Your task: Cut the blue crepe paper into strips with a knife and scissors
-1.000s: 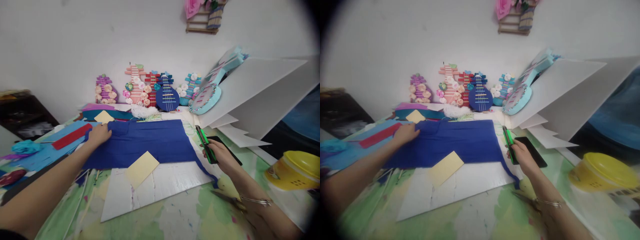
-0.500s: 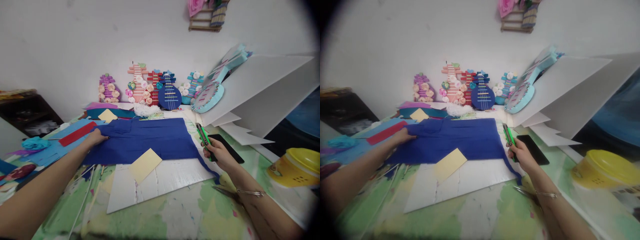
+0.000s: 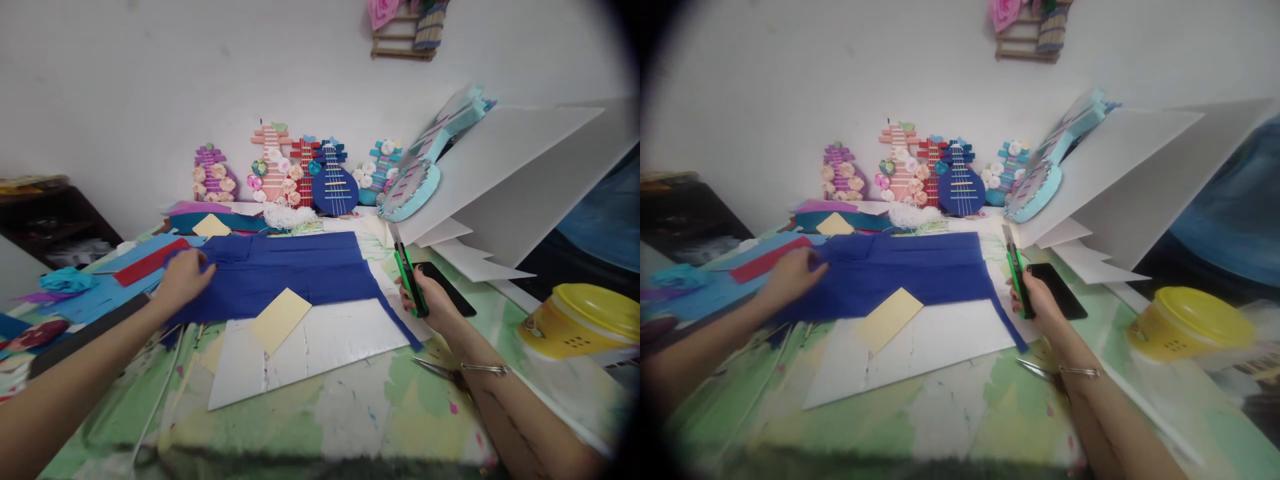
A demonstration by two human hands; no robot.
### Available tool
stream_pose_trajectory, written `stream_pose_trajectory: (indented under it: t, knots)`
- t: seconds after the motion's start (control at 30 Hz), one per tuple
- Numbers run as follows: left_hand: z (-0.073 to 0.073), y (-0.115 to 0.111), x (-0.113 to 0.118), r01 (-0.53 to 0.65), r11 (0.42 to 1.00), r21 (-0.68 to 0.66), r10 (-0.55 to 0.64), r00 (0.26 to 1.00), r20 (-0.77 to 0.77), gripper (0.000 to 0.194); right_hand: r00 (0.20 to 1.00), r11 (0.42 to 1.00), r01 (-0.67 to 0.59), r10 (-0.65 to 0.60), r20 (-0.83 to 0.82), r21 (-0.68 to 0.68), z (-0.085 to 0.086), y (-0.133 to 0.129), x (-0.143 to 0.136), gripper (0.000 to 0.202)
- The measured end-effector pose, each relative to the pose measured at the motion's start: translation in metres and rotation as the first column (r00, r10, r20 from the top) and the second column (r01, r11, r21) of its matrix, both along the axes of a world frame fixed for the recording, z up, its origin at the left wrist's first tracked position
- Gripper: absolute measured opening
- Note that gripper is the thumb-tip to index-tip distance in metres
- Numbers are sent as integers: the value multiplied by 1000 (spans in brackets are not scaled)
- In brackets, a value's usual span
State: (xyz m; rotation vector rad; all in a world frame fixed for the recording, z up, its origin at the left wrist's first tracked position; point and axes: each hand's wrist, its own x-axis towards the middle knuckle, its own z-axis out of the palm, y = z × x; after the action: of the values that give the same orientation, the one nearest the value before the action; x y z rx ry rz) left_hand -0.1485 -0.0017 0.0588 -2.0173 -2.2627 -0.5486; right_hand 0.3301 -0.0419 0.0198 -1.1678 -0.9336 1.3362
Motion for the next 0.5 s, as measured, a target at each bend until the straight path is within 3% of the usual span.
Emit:
stream_pose_trajectory:
  t: [0.13, 0.23, 0.37, 0.5]
  knots:
    - [-24, -38, 62, 209, 966, -151, -192, 974, 121, 41, 999, 998, -3, 5, -43, 60, 3, 0, 3, 23]
    - [-41, -54, 90, 272, 937, -219, -231, 953, 198, 50, 999, 997, 44, -42, -31, 71, 2, 1, 8, 20]
    - [-46, -55, 98, 310, 911, -273, -229, 929, 290, 47, 993, 990, 116, -118, 27, 76, -2, 3, 13, 31]
    - [-34, -52, 90, 432, 846, -312, -287, 863, 415, 34, 983, 987, 143, -150, 109, 73, -2, 1, 13, 43]
